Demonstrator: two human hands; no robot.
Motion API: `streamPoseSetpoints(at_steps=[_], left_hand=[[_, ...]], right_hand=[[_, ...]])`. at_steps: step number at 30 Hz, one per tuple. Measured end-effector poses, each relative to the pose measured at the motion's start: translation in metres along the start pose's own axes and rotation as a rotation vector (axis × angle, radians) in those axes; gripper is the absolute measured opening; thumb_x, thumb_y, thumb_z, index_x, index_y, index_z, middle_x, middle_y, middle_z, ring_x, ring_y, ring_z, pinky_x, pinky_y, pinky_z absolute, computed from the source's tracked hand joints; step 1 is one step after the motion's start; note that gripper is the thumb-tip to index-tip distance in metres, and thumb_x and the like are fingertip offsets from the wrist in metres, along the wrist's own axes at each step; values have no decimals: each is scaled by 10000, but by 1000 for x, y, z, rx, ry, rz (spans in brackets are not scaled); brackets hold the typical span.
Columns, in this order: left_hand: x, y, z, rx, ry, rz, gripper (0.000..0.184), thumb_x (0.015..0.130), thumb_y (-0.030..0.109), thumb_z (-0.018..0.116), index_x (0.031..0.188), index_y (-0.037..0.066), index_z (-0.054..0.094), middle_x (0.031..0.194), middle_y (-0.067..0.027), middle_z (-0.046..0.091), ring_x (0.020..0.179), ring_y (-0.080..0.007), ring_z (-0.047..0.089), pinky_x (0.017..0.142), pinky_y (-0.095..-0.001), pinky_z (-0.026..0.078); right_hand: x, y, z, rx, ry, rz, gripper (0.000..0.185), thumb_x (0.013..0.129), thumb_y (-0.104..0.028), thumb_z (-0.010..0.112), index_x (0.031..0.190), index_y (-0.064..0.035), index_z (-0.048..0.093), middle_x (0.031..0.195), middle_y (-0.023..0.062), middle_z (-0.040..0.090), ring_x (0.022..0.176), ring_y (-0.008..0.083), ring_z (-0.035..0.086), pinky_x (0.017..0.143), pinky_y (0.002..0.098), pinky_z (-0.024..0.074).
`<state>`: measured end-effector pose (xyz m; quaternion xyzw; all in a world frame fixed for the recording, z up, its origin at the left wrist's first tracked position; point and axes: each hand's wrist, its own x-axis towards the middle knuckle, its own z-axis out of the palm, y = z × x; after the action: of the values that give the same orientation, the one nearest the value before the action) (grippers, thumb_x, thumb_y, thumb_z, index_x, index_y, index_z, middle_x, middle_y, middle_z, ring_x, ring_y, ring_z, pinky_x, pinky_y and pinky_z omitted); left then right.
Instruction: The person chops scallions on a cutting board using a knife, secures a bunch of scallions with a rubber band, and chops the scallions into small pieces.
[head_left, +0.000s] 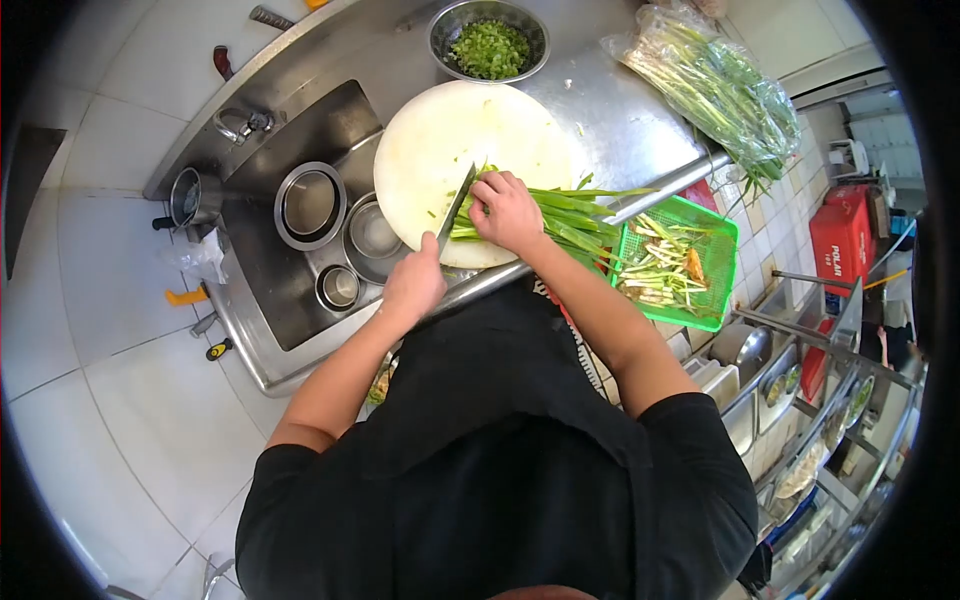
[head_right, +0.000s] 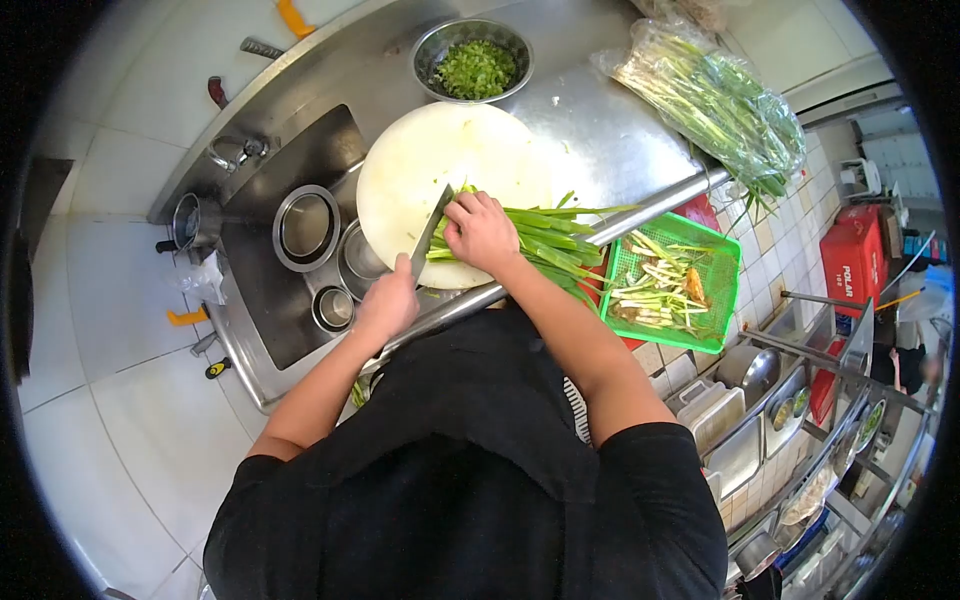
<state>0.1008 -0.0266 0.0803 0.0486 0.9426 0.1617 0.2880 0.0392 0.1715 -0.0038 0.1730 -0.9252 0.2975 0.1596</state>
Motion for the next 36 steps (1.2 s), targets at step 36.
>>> streamPoseSetpoints(at_steps=[36], left_hand=[[-13,-18,-6,-173,141,20,224,1039,177,515,1181,9,469,947,-361,689,942,-555,665,867,-639,494]], right_hand=[[88,73,-4,-127,-744,91,178,880,-132,695,1027,-206,763,1224,104,626,1169,305,640,1008,442,531]])
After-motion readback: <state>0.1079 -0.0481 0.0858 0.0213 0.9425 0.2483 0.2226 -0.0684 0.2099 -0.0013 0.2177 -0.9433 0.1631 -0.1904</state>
